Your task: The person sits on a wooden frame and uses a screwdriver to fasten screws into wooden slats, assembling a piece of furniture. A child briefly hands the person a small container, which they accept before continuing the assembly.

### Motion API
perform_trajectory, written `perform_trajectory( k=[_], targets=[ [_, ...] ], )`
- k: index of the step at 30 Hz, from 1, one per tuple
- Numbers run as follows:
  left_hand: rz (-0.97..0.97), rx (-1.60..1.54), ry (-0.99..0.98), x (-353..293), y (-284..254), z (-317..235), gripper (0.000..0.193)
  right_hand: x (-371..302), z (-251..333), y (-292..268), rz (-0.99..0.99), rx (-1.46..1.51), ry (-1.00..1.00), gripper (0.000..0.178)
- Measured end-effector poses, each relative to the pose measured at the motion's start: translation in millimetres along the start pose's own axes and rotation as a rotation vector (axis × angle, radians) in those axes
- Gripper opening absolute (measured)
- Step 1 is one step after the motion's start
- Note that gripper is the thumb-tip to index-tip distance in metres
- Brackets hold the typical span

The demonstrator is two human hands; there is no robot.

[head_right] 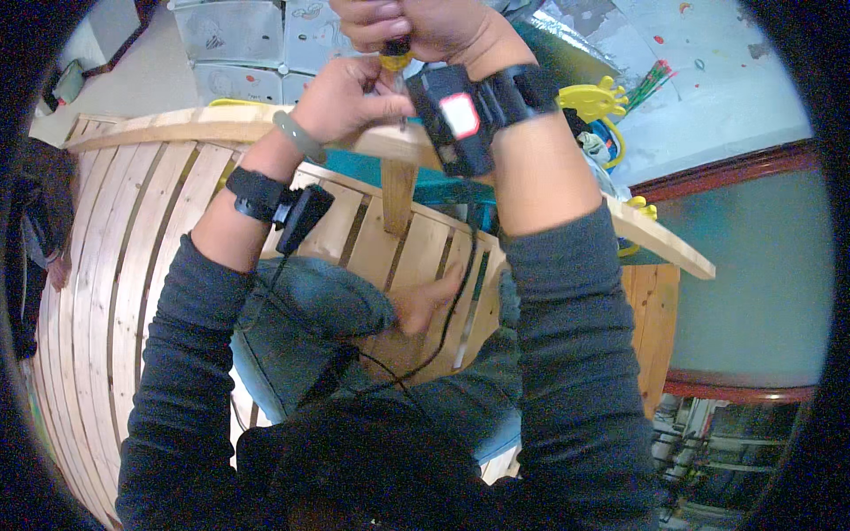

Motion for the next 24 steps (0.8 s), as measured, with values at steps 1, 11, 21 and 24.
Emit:
perform_trajectory(
  k=[1, 11, 21, 24],
  targets=[
    [0.048, -0.123, -0.048, -1, 4, 0, 0.030, 1, -1, -5, 0.122, 0.203, -0.017, 0.029],
    [0.084, -0.226, 0.025, -17, 1, -1, 0.024, -13, 8, 1, -0.702, -0.557, -0.116, 0.026],
    [-0.007, -0.023, -0.002, -3, 1, 3, 0.028, -9, -4, 25, -1.053, -0.746, -0.310, 0.039],
    [0.043, -0.184, 0.004, -1, 2, 4, 0.026, -14, -1, 9, -0.962, -0.400, -0.310, 0.037]
  ],
)
Point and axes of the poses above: each hand's wrist, its own x-axis towards the middle knuckle, its own y-axis out of the palm, z = x × y, the point moved 4 cm from there along x, towards the middle knuckle, and after that the axes turned 3 degrees about z, right-handed, at the moved point
